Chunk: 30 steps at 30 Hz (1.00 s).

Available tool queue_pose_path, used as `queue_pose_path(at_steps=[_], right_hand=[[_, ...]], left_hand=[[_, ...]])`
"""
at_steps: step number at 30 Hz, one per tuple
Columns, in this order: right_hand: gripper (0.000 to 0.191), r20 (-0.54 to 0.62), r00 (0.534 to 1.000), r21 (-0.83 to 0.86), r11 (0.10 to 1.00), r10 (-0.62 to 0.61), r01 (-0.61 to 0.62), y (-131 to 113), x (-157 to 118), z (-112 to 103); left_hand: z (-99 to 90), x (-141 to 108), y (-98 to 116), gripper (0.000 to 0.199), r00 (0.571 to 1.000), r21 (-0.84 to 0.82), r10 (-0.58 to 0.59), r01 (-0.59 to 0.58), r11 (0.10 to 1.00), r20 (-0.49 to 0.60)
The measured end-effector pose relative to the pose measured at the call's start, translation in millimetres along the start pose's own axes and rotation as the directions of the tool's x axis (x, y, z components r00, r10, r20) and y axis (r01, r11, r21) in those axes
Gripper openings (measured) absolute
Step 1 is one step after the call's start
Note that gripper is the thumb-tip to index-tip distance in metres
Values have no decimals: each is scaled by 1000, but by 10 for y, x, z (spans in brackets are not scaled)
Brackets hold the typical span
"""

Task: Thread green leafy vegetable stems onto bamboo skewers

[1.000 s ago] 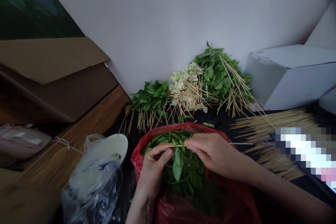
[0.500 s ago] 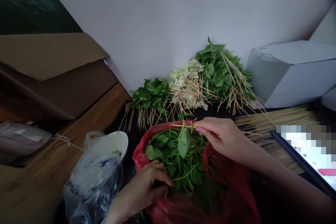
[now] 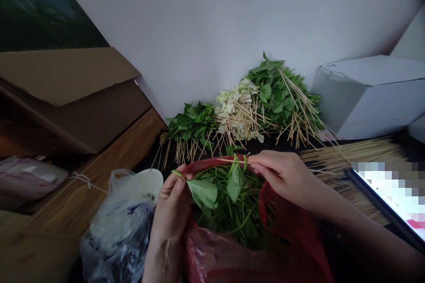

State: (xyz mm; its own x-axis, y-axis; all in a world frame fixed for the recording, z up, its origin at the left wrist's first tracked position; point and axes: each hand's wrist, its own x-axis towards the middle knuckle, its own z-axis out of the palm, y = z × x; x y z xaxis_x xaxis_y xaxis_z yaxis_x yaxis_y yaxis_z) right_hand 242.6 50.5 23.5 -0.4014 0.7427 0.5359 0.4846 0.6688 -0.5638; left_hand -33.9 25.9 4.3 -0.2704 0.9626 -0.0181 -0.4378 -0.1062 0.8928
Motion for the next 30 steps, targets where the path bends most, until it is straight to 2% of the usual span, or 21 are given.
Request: queue_pose_path(at_steps=[1,5,10,16,30], right_hand=[[25,0,1000,0,1000,-1,1,1,0,1],[25,16,1000,-7,1000,-16,16,-1,-8,22],[27,84,996,-13,999,-32,33,-63,-34,88],[29,173,984,-18,999,-42,46,-115,-50,171],[32,151,987,-51,997,-51,59,-97,-68,223]], left_hand=[[30,12,-22,43,1000,-17,-26,26,1000,8],[108,8,-109,32,997,4,-74,74,997,21],[133,-34,-169,36,995,9,-102,102,995,-1],[143,-45,-195,35,997,23,-51,53,998,-50],[129,-96,-259,30,997,167,-68,61,984,35]])
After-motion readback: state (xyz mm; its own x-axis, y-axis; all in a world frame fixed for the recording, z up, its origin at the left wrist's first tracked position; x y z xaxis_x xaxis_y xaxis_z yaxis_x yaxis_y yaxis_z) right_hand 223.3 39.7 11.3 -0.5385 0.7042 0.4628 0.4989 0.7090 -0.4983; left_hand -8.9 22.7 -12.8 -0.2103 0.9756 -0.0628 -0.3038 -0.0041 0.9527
